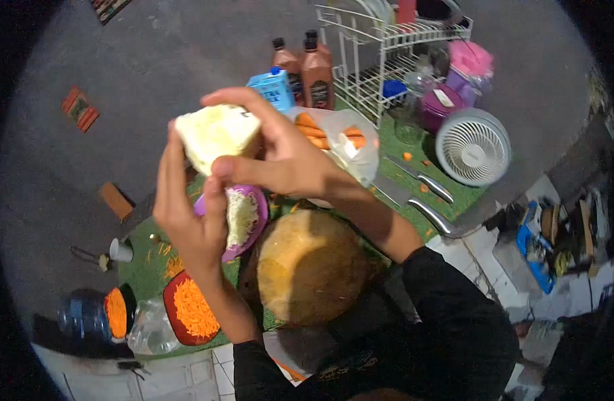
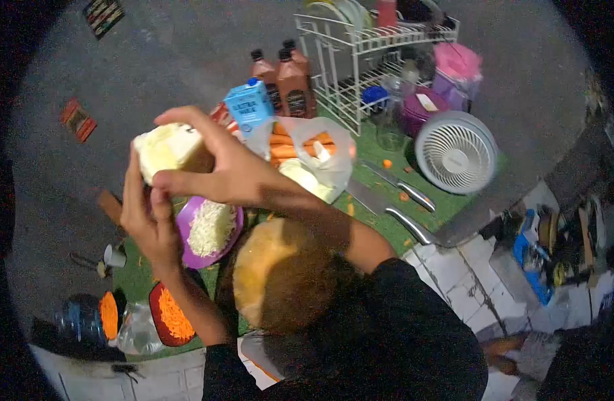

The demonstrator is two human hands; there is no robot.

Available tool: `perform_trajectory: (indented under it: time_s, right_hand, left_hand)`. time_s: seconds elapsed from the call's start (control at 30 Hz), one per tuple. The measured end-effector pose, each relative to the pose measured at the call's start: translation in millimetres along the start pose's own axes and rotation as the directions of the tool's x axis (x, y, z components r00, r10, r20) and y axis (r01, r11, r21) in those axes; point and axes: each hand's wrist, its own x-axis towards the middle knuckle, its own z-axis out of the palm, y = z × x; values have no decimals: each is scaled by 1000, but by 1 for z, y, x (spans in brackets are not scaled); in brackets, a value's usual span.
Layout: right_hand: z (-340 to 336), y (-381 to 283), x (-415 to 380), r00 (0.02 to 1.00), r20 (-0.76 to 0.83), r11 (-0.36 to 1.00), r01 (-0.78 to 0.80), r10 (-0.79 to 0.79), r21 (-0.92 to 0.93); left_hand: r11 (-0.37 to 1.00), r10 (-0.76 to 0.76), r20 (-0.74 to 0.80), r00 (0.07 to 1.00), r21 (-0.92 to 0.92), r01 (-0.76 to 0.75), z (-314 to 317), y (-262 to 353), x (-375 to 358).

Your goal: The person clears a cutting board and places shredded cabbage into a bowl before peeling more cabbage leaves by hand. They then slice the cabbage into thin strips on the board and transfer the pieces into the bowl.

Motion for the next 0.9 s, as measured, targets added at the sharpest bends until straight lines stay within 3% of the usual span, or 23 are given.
perform_trajectory:
  time_s: [0.63, 0.8, 0.9]
  right_hand:
    - [3, -1, -2, 999, -4, 996, -35, 36, 81]
    - [7, -1, -4, 999, -29, 999, -14, 15, 30]
    - [9, -4, -6, 997, -77, 998, 7, -11, -55]
  left_hand:
    - [997, 70, -5, 998, 17, -70, 0, -6, 3]
    - [998, 27, -14, 1000, -51, -28, 2, -3, 1]
    - [999, 29, -18, 999, 21, -28, 3, -1, 1]
